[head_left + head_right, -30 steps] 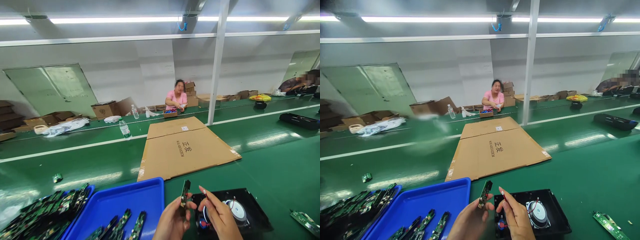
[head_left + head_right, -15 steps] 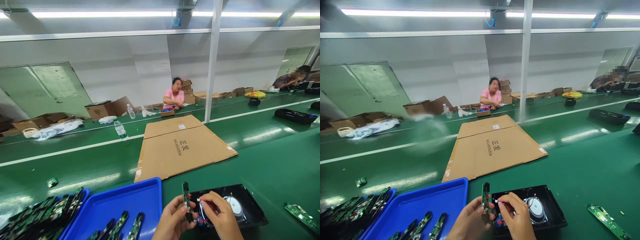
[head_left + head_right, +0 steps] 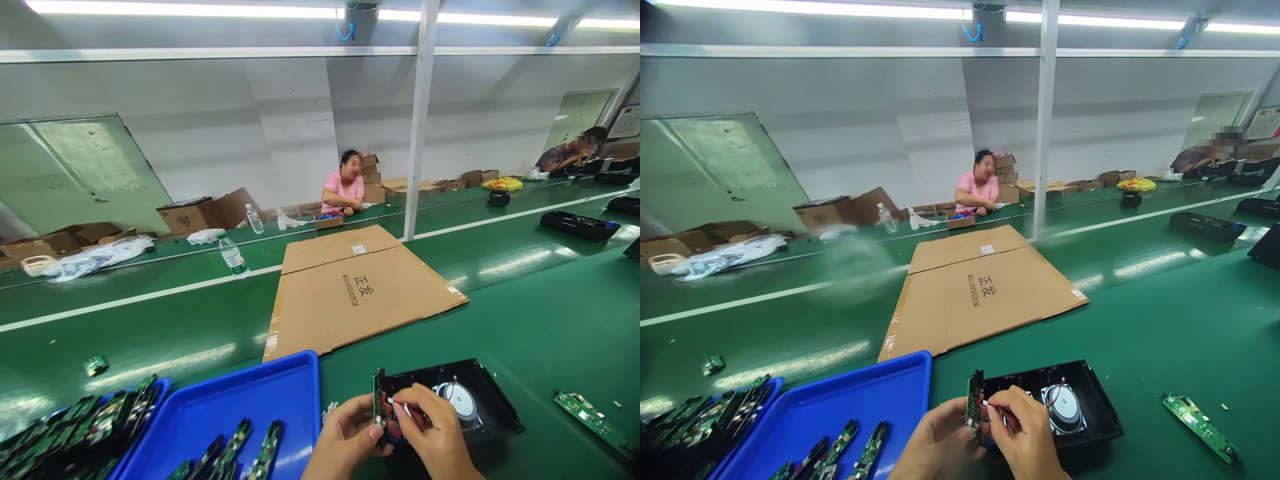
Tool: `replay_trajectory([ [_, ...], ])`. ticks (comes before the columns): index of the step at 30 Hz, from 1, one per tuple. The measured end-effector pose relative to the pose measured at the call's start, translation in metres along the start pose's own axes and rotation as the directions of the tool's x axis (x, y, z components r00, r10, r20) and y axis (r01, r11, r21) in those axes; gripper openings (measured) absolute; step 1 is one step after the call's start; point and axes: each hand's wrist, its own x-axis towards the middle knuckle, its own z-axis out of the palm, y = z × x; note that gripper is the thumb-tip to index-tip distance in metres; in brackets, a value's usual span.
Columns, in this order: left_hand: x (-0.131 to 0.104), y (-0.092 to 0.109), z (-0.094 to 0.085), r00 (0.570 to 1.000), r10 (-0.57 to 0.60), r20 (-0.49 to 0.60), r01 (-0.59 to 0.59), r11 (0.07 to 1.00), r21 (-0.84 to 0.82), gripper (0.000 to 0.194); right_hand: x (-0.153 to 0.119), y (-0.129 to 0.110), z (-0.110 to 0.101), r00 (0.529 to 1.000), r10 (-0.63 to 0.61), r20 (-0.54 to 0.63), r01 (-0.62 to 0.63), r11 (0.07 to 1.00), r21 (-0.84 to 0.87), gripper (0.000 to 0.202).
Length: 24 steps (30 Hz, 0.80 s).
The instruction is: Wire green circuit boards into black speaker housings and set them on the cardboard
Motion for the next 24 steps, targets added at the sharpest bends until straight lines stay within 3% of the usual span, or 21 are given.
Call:
replay_trajectory([
  [3,0.000,0.001,0.000,1.000,-0.008,0.003,0.008,1.000,-0.002,0.041,0.006,0.002,-0.005,0.975,0.214,0.058,-0.222,0.947,0.232,0.032],
  [6,-0.002,0.007,0.002,0.999,-0.022,-0.027,0.022,1.000,0.004,0.043,0.022,0.000,-0.017,0.885,0.436,0.165,-0.445,0.687,0.575,0.037],
  [8,-0.005,0.012,0.006,0.996,-0.011,-0.089,0.012,1.000,0.008,0.043,0.033,-0.001,-0.024,0.856,0.464,0.228,-0.468,0.510,0.722,0.038],
  [10,-0.009,0.018,0.010,0.991,0.003,-0.135,-0.002,1.000,0.010,0.043,0.038,0.000,-0.027,0.857,0.443,0.264,-0.462,0.430,0.776,0.037],
  [12,-0.011,0.020,0.013,0.990,-0.005,-0.137,0.006,1.000,0.003,0.044,0.037,0.001,-0.027,0.877,0.411,0.248,-0.438,0.476,0.762,0.036],
  [14,-0.012,0.021,0.015,0.992,-0.036,-0.123,0.036,0.999,0.000,0.045,0.030,0.001,-0.024,0.910,0.365,0.195,-0.397,0.640,0.658,0.035],
  [16,-0.012,0.019,0.016,0.992,-0.063,-0.108,0.064,0.998,0.003,0.046,0.023,-0.003,-0.021,0.952,0.271,0.143,-0.306,0.842,0.445,0.028],
  [18,-0.012,0.018,0.016,0.992,-0.082,-0.098,0.083,0.997,0.007,0.048,0.018,-0.010,-0.019,0.989,0.088,0.116,-0.110,0.974,0.196,0.019],
  [21,-0.011,0.018,0.016,0.993,-0.086,-0.087,0.087,0.996,0.011,0.050,0.019,-0.021,-0.018,0.962,-0.249,0.111,0.256,0.966,-0.047,0.019],
  [24,-0.012,0.018,0.016,0.992,-0.089,-0.090,0.092,0.995,0.027,0.050,0.023,-0.026,-0.017,0.909,-0.401,0.114,0.414,0.899,-0.145,0.020],
])
